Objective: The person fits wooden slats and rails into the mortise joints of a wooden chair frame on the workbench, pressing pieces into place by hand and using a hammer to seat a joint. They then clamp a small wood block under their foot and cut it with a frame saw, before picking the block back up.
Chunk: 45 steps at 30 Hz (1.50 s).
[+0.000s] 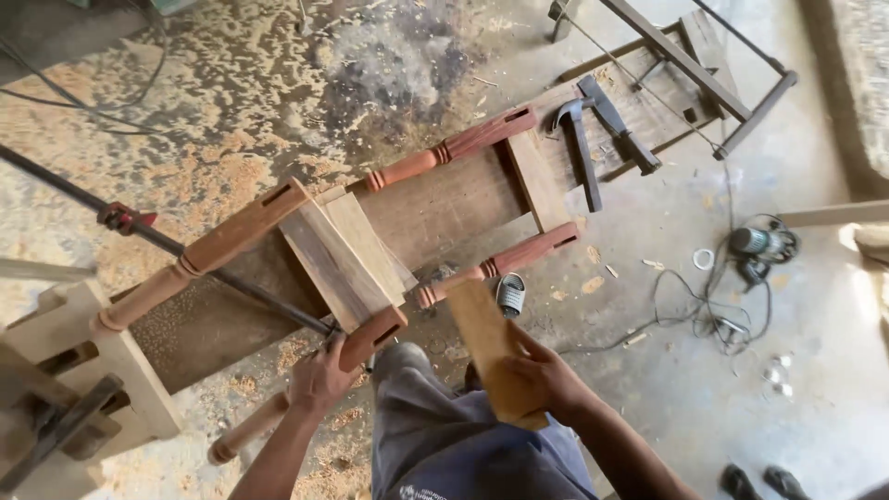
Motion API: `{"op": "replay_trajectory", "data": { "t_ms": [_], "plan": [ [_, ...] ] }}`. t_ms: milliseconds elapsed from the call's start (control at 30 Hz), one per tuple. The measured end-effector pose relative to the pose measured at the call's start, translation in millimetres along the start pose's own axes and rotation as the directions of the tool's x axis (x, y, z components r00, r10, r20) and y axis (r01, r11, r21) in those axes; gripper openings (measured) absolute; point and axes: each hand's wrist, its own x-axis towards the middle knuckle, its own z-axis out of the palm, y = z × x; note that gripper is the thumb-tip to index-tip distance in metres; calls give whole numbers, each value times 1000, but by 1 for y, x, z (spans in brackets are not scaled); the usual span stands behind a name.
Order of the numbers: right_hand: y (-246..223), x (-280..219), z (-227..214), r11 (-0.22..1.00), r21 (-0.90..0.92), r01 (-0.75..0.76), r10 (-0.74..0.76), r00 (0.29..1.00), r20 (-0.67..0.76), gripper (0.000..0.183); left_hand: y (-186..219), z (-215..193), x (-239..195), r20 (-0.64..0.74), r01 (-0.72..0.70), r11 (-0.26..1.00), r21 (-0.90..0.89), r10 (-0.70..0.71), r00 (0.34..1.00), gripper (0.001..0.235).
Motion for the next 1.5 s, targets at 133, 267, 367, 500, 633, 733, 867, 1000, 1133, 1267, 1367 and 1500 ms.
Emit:
{"op": "replay_trajectory", "data": {
  "t_ms": [133, 267, 367, 500, 633, 733, 867, 1000, 1133, 1267, 1367, 1500],
  "plan": [
    [40, 28, -146, 958, -163, 236, -225, 971, 86, 62, 92, -12, 1, -145, 38, 988, -151, -60, 988, 80],
    [15, -5, -215, 992, 52, 113, -106, 987, -121, 70, 192, -28, 16, -397, -98, 991, -91, 54, 916, 70],
    [-15, -14, -272, 986, 124, 109, -73, 962, -264, 75, 261, -48, 39, -556, -261, 964, -42, 195, 808, 73],
    [-43, -15, -325, 989, 84, 122, -87, 936, -342, 74, 304, -27, 88, -248, -221, 968, -117, 187, 951, 85],
    [-77, -20, -345, 980, 134, 145, -89, 931, -354, 75, 347, -47, 108, -28, -171, 983, -62, 169, 985, 81],
    [-92, -23, -356, 979, 122, 162, -106, 921, -374, 74, 355, -40, 133, -164, -314, 948, 39, 317, 934, 87],
    [-104, -25, -366, 961, 213, 174, -80, 918, -389, 73, 376, -73, 139, -130, -312, 950, 2, 309, 942, 80],
    [-134, -31, -366, 938, 305, 162, -24, 911, -412, 72, 389, -86, 160, -160, -330, 944, -20, 323, 933, 76],
    [-145, -20, -386, 930, 329, 165, -18, 913, -409, 71, 413, -94, 177, -187, -310, 951, 22, 308, 933, 76],
    [-170, -7, -417, 936, 336, 106, 21, 935, -353, 70, 442, -110, 181, -32, -179, 984, -10, 179, 983, 82],
    [-180, 13, -465, 953, 294, 69, 19, 958, -287, 69, 453, -99, 185, -69, -175, 985, 9, 175, 982, 84],
    [-200, 49, -528, 978, 199, 56, -13, 977, -211, 70, 482, -110, 168, -84, -133, 990, 44, 136, 987, 75]
  ]
}}
